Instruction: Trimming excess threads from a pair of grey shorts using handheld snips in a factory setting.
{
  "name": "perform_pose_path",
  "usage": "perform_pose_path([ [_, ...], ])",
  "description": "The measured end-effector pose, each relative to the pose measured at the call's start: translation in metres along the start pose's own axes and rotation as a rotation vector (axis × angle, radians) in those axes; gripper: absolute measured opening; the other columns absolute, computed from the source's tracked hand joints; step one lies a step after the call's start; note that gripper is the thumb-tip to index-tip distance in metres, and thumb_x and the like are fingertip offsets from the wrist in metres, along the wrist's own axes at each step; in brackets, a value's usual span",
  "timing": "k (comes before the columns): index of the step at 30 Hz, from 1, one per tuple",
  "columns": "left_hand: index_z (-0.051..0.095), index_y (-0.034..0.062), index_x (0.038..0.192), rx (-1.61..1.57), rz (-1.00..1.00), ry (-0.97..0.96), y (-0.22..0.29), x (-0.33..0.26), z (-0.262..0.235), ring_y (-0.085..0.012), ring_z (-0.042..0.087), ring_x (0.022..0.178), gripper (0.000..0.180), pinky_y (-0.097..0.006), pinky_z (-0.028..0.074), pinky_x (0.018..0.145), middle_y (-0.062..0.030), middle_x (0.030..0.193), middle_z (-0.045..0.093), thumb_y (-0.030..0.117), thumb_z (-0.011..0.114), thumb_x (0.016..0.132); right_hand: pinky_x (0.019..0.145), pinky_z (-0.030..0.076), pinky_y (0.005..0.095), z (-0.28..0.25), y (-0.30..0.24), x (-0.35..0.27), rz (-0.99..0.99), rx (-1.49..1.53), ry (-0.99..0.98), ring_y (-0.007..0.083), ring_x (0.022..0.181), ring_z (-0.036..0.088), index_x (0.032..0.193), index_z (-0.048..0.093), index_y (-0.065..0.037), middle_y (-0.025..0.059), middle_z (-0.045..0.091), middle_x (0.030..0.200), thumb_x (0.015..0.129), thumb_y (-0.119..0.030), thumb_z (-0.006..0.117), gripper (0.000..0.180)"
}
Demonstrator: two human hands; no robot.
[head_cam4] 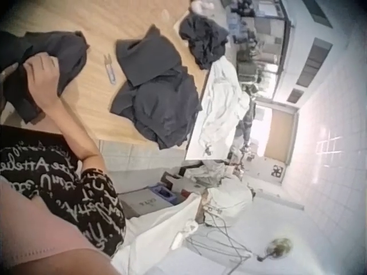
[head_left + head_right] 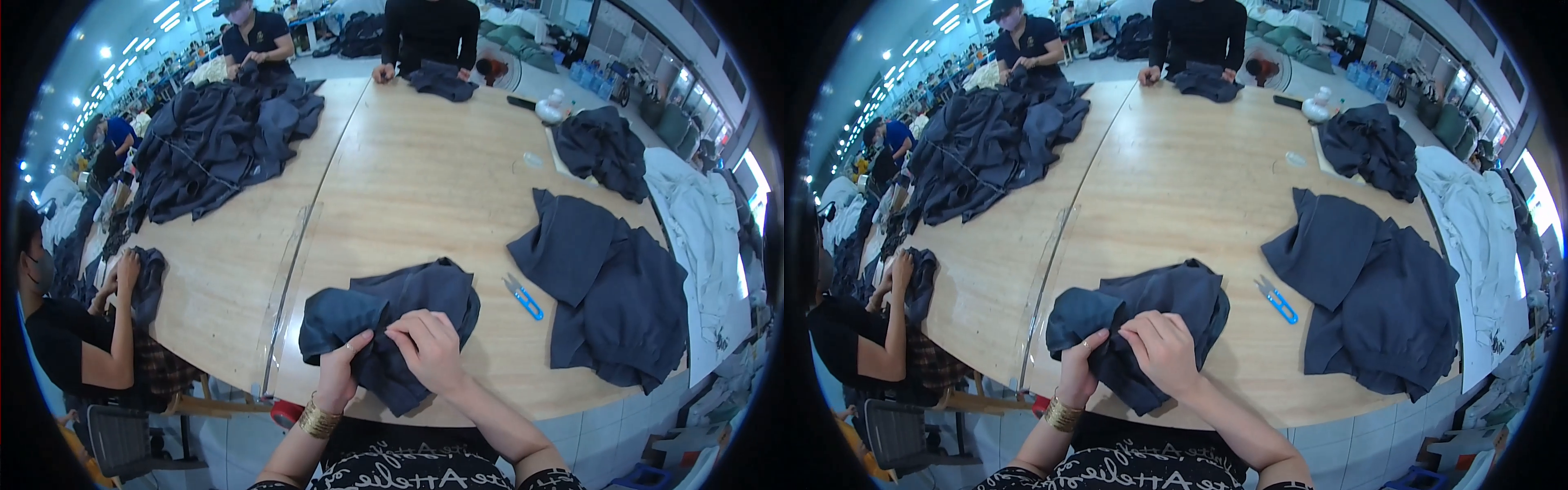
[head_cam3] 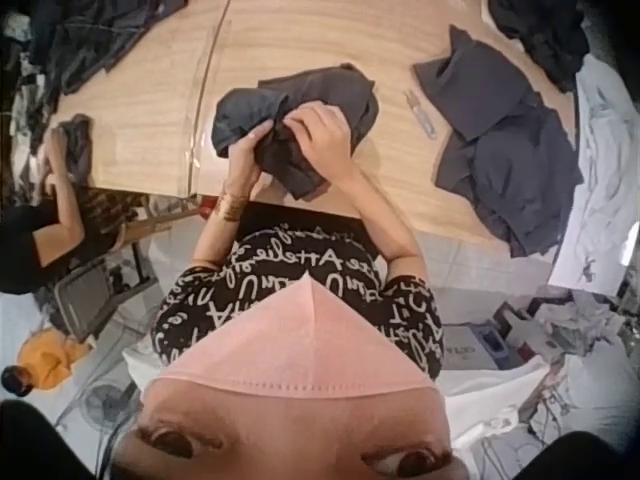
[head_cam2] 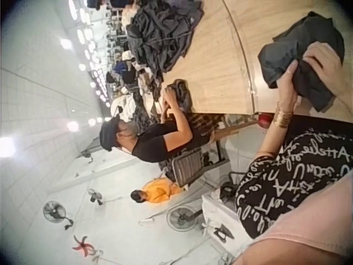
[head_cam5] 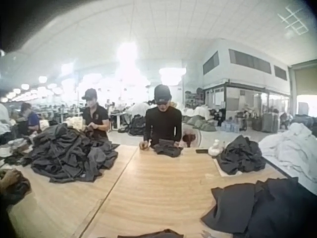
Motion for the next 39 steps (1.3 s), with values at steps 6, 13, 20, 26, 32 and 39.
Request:
perform_pose_path([
  [6,0.054,0.0002,0.118,0.009,-0.044,-0.014,-0.004,0.002,-0.012,-0.0159,0.058,0.101,0.037,-0.029,0.046,0.09,-0.0063,0.112,0.06,0.005,0.064,0.083,0.066,0.042,0.0303,0.002,0.011,-0.007,0.136,0.015,-0.065,0.0205,0.073,0.06,0.08,0.058,-0.006,0.0036,0.061,0.078,0.077,-0.007,0.067,0.01],
  [13,0.063,-0.0041,0.102,0.904,-0.444,-0.596,0.073,-0.037,-0.044,-0.0151,0.063,0.088,0.028,-0.027,0.05,0.078,-0.0106,0.095,0.068,0.021,0.059,0.09,0.064,0.043,0.0311,0.011,0.028,-0.017,0.125,-0.142,-0.215,0.0211,0.074,0.059,0.082,0.057,-0.007,0.004,0.059,0.084,0.078,-0.011,0.067,0.011],
  [20,0.065,0.0052,0.096,1.115,0.424,-0.462,0.054,-0.01,0.033,-0.0131,0.057,0.065,0.017,-0.025,0.048,0.059,-0.0065,0.093,0.063,0.009,0.068,0.08,0.066,0.044,0.0297,0.021,0.005,-0.015,-0.005,-0.037,-0.205,0.0196,0.073,0.059,0.084,0.058,-0.006,0.0045,0.057,0.082,0.08,-0.01,0.064,0.009],
  [26,0.064,0.0066,0.095,1.212,0.613,-0.453,0.035,-0.004,0.023,-0.0171,0.056,0.063,0.02,-0.027,0.048,0.059,-0.0056,0.087,0.06,0.012,0.071,0.077,0.063,0.044,0.0308,0.013,0.002,-0.017,0.005,-0.052,-0.251,0.0204,0.07,0.06,0.082,0.059,-0.006,0.0034,0.059,0.078,0.08,-0.012,0.065,0.008],
  [32,0.067,0.0076,0.091,1.31,0.817,-0.386,0.033,0.006,0.014,-0.0163,0.059,0.069,0.017,-0.025,0.048,0.06,-0.0039,0.09,0.061,0.014,0.073,0.076,0.068,0.045,0.0334,-0.058,0.094,-0.027,0.601,-0.076,0.011,0.0252,0.075,0.059,0.087,0.061,-0.006,0.007,0.061,0.085,0.081,-0.015,0.066,0.012],
  [39,0.066,0.009,0.085,1.371,0.834,-0.405,0.031,0.008,0.028,-0.0203,0.061,0.077,0.015,-0.029,0.05,0.066,-0.003,0.088,0.06,0.015,0.074,0.074,0.084,0.04,0.0385,-0.113,0.175,-0.08,0.434,-0.901,-0.022,0.0258,0.102,0.051,0.103,0.061,-0.007,0.0085,0.057,0.102,0.08,-0.019,0.066,0.026],
])
Point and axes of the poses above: each hand's wrist, its own x-axis towards the middle knuckle, its own z-axis out of the palm, y = z × x, the point moved 5 cm from there along x, towards the middle knuckle
